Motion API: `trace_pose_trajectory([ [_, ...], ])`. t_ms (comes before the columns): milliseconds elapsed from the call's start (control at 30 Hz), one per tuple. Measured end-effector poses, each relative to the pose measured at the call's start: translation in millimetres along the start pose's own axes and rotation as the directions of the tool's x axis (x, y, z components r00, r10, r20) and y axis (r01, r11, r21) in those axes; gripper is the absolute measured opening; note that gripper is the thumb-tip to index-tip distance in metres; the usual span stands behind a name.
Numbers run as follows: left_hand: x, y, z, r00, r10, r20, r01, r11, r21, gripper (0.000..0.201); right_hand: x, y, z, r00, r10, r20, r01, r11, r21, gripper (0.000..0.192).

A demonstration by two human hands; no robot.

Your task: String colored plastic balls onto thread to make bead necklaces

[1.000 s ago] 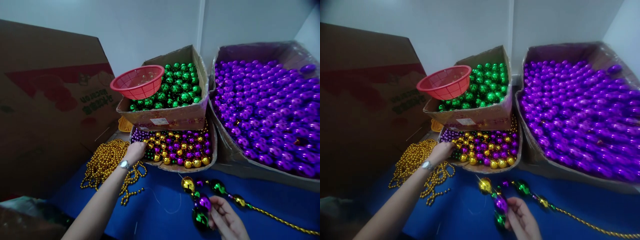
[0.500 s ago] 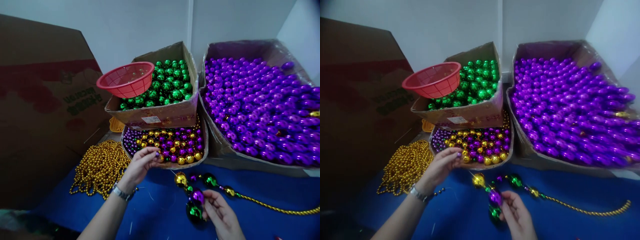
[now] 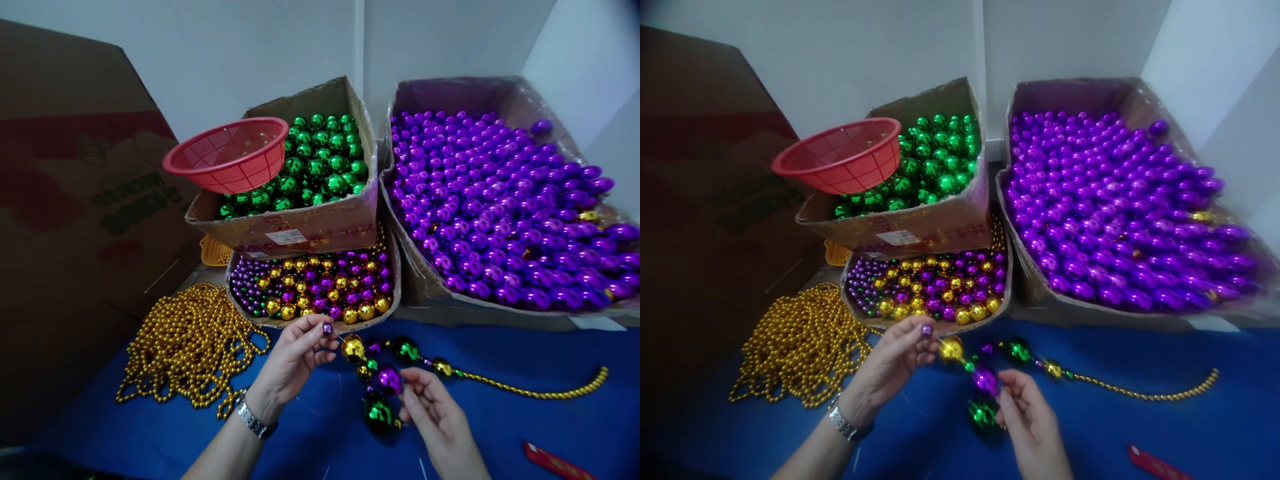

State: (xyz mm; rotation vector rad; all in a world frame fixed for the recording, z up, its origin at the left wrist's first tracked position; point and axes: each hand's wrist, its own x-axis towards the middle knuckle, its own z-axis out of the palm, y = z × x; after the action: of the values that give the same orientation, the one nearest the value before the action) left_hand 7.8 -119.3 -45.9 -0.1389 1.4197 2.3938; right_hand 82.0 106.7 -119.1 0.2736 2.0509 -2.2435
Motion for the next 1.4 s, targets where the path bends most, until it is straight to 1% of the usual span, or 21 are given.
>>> trace_pose_trajectory([
  [133, -2.0, 2.1, 2.7, 1.0, 0.017, -0.004, -0.017, 0.996, 0.084, 0.014, -0.1, 5.5, -2.9, 1.0, 0.001, 0.031, 0.001, 0.998, -0.063, 0.033],
  [233, -2.8, 3.8, 10.2, 0.997, 0.075, 0.014, -0.076, 0.963, 0.26, 0.018, -0.9, 0.2, -8.0, 1.0, -0.015, 0.022, 0.017, 0.994, -0.111, 0.032],
  [300, -2.7, 3.0, 20.6, 0.993, 0.104, 0.059, -0.119, 0.923, 0.366, 0.021, -1.0, -6.4, -15.1, 0.999, -0.044, 0.005, 0.045, 0.991, -0.124, 0.032],
  [400, -2.1, -3.8, 42.2, 0.982, 0.129, 0.138, -0.176, 0.886, 0.428, 0.022, -1.4, -10.0, -31.2, 0.995, -0.08, -0.051, 0.074, 0.989, -0.125, 0.031],
  [467, -2.1, -13.7, 56.4, 0.975, 0.137, 0.177, -0.204, 0.87, 0.449, 0.02, -3.3, -3.1, -42.9, 0.995, -0.074, -0.069, 0.065, 0.99, -0.128, 0.032],
  [567, -1.1, -38.2, 69.6, 0.958, 0.137, 0.254, -0.249, 0.835, 0.491, 0.017, -8.7, 21.2, -55.6, 0.998, -0.038, -0.049, 0.031, 0.991, -0.133, 0.031],
  [667, 2.9, -68.0, 71.3, 0.929, 0.125, 0.349, -0.307, 0.787, 0.536, 0.014, -14.2, 47.7, -61.3, 1.0, -0.009, -0.01, 0.007, 0.981, -0.194, 0.029],
  [733, 6.4, -82.9, 69.8, 0.919, 0.136, 0.37, -0.338, 0.755, 0.562, 0.012, -16.7, 56.3, -64.5, 0.999, 0.006, 0.033, 0.004, 0.954, -0.299, 0.03],
  [767, 7.8, -86.9, 69.4, 0.917, 0.152, 0.369, -0.353, 0.737, 0.576, 0.012, -17.7, 56.0, -66.7, 0.999, -0.003, 0.049, 0.021, 0.93, -0.367, 0.033],
  [833, 9.1, -86.4, 71.2, 0.909, 0.192, 0.369, -0.391, 0.698, 0.6, 0.011, -19.1, 45.4, -72.4, 0.996, -0.073, 0.059, 0.092, 0.862, -0.499, 0.036],
  [900, 8.2, -75.5, 77.4, 0.897, 0.209, 0.39, -0.423, 0.663, 0.618, 0.01, -20.2, 23.1, -76.8, 0.986, -0.159, 0.046, 0.156, 0.806, -0.57, 0.035],
  [967, 6.0, -59.0, 87.6, 0.877, 0.219, 0.428, -0.461, 0.637, 0.618, 0.011, -20.8, -5.1, -76.1, 0.98, -0.196, 0.029, 0.177, 0.804, -0.567, 0.033],
  [1000, 4.9, -50.6, 93.8, 0.865, 0.229, 0.446, -0.481, 0.63, 0.609, 0.011, -20.6, -18.7, -73.1, 0.978, -0.202, 0.041, 0.191, 0.811, -0.553, 0.034],
  [1067, 3.3, -36.4, 106.5, 0.84, 0.258, 0.478, -0.522, 0.624, 0.581, 0.011, -18.6, -39.6, -62.7, 0.959, -0.271, 0.08, 0.273, 0.813, -0.515, 0.034],
  [1100, 2.9, -31.3, 112.4, 0.83, 0.271, 0.488, -0.537, 0.626, 0.565, 0.011, -16.8, -45.7, -56.3, 0.946, -0.303, 0.111, 0.317, 0.81, -0.493, 0.033],
  [1167, 3.0, -25.3, 121.1, 0.821, 0.287, 0.494, -0.548, 0.639, 0.54, 0.011, -12.4, -48.4, -45.1, 0.924, -0.347, 0.163, 0.382, 0.803, -0.458, 0.026],
  [1233, 3.7, -24.6, 124.0, 0.825, 0.305, 0.476, -0.544, 0.658, 0.521, 0.01, -8.2, -41.6, -39.6, 0.92, -0.336, 0.203, 0.392, 0.799, -0.456, 0.021],
  [1333, 4.8, -34.8, 116.8, 0.858, 0.31, 0.41, -0.498, 0.7, 0.512, 0.011, -5.7, -27.5, -44.2, 0.939, -0.291, 0.183, 0.344, 0.799, -0.494, 0.023],
  [1367, 5.0, -41.7, 112.2, 0.868, 0.297, 0.398, -0.482, 0.699, 0.528, 0.015, -6.0, -24.3, -47.9, 0.948, -0.277, 0.159, 0.319, 0.807, -0.497, 0.024],
  [1400, 5.1, -50.3, 107.2, 0.871, 0.279, 0.405, -0.477, 0.679, 0.558, 0.02, -7.0, -22.3, -51.6, 0.955, -0.266, 0.128, 0.294, 0.822, -0.488, 0.024],
])
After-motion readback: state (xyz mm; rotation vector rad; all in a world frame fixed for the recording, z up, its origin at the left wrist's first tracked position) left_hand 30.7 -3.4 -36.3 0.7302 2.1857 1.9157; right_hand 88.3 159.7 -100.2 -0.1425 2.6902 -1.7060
